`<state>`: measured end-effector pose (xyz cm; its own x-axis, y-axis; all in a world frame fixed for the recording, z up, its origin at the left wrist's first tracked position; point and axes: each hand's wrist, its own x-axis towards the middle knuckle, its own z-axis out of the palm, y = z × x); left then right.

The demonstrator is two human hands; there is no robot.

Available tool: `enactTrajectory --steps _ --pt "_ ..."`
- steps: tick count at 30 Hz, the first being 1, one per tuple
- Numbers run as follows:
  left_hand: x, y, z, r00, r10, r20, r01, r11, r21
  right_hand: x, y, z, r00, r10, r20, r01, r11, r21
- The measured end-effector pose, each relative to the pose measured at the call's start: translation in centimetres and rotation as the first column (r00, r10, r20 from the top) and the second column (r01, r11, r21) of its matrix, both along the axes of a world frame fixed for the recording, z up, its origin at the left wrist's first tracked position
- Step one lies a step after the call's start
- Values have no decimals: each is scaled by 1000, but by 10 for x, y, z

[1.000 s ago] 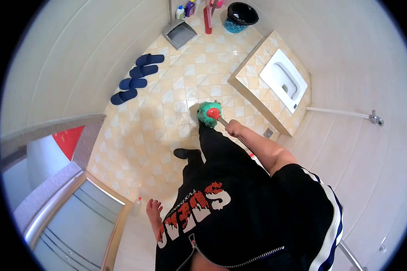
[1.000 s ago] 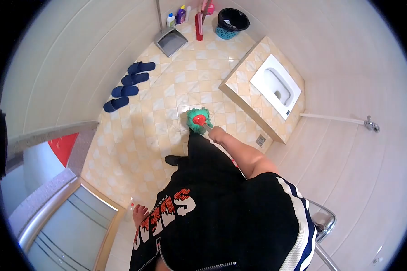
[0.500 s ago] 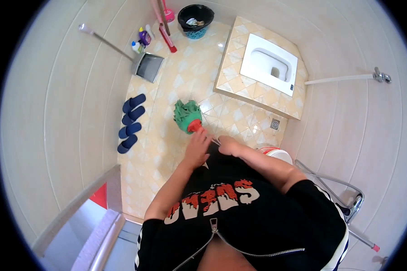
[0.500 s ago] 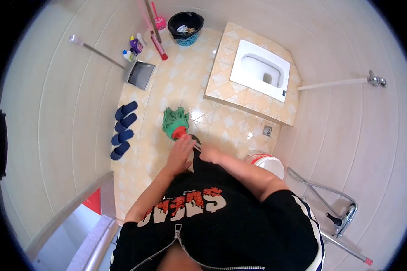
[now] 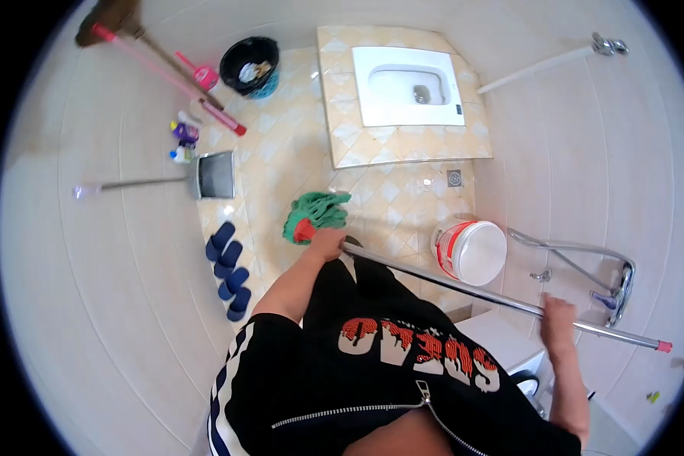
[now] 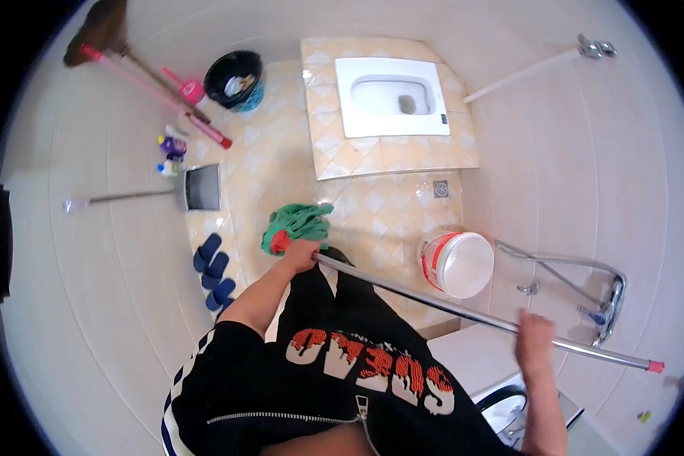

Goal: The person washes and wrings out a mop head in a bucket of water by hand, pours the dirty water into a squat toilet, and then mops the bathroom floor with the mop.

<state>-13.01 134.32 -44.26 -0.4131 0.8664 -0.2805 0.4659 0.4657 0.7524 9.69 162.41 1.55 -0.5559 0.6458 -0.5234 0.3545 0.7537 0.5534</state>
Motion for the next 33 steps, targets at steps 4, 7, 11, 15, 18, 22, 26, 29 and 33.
enactTrajectory --steps 4,7,11,15,18,22,26,29,33 --pt "-43 10 -5 997 -70 20 70 997 28 8 -28 88 990 -116 -75 135 924 359" --pt "-79 25 1 990 -122 -76 127 989 71 136 -12 111 934 -358 -18 334 851 405" --pt "-128 61 34 948 -188 -257 234 958 163 354 -74 94 781 -529 331 428 840 332" --pt "-174 132 77 812 -158 -562 362 892 272 386 -166 28 567 -771 290 740 631 233" --pt "-225 207 120 709 -129 -694 464 826 320 367 -213 -27 459 -872 172 868 481 120" --pt "-265 307 194 662 80 -745 494 701 514 316 -235 -83 414 -904 -105 903 423 -78" --pt "-167 395 231 561 -362 -745 716 664 216 141 -167 -98 541 -587 -603 784 610 110" --pt "-139 415 223 650 -299 -698 675 649 351 -7 -91 -85 550 -446 -706 707 699 109" --pt "-161 453 151 752 -335 -568 501 850 163 -139 -52 -61 797 -251 -550 367 923 111"
